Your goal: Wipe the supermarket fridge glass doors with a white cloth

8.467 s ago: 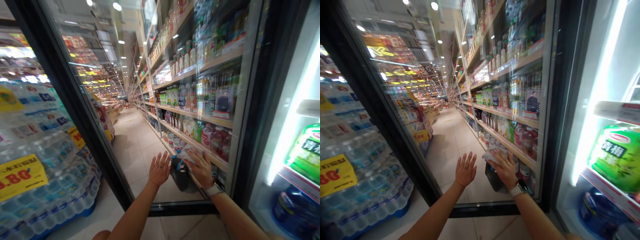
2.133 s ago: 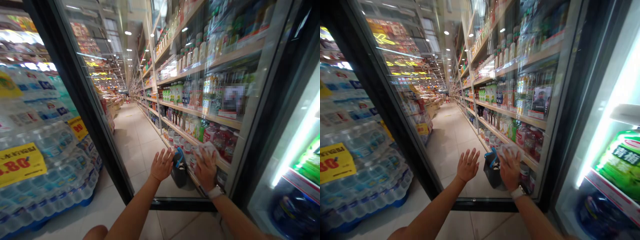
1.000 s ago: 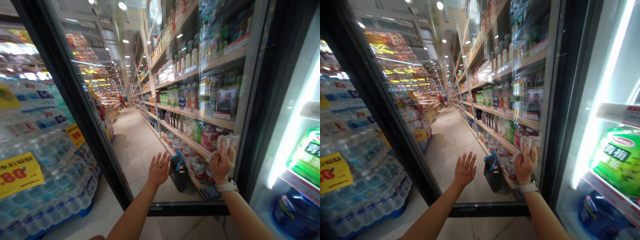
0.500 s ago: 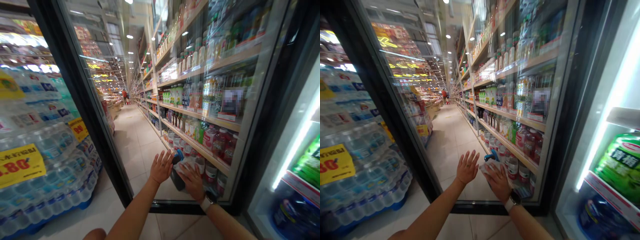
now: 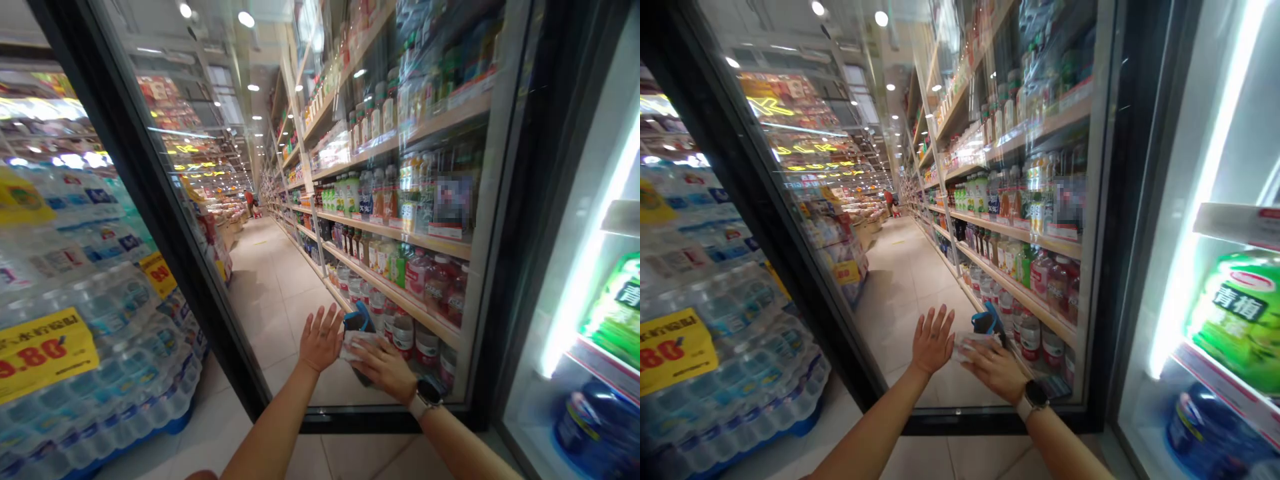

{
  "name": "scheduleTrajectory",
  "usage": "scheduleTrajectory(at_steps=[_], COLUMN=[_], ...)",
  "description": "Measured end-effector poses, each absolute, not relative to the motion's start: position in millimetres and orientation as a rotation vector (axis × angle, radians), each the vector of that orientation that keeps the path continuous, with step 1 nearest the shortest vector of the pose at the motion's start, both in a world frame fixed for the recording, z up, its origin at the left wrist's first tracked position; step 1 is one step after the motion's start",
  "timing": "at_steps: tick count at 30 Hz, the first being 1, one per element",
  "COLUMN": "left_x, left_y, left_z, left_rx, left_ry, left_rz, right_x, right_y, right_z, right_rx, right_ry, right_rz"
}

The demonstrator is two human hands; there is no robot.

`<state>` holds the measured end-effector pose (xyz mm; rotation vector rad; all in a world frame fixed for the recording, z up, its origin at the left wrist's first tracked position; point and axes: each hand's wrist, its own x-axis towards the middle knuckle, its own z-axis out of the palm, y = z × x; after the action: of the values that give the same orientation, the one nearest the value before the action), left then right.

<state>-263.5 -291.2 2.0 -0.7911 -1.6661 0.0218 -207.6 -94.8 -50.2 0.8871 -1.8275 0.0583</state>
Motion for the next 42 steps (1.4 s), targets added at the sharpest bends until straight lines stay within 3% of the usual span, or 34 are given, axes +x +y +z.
scheduleTrajectory(at_steps=[8,17,35,42], left_x=[-260.0,-260.1,-261.7,-261.5], left_y=[-289.6,-289.3,-290.6,-290.7], left_z=[6.3,2.4,1.1,2.4], left_rx=[-0.788,-0.778,-0.761,-0.767], left_ry=[-1.668,-1.678,-1.701,-1.682], left_rz=[0.024,0.030,0.055,0.048], right_x=[-197.8,-209.4,-208.2,-209.3], right_y=[-42.4,-31.7,-124.9,-132.1], right_z=[16.5,21.3,-95.6,-107.0], right_rx=[0.227,-0.155,0.865,1.025], right_ry=[-1.678,-1.424,-1.898,-1.874], right_rz=[0.163,0.433,0.216,0.182])
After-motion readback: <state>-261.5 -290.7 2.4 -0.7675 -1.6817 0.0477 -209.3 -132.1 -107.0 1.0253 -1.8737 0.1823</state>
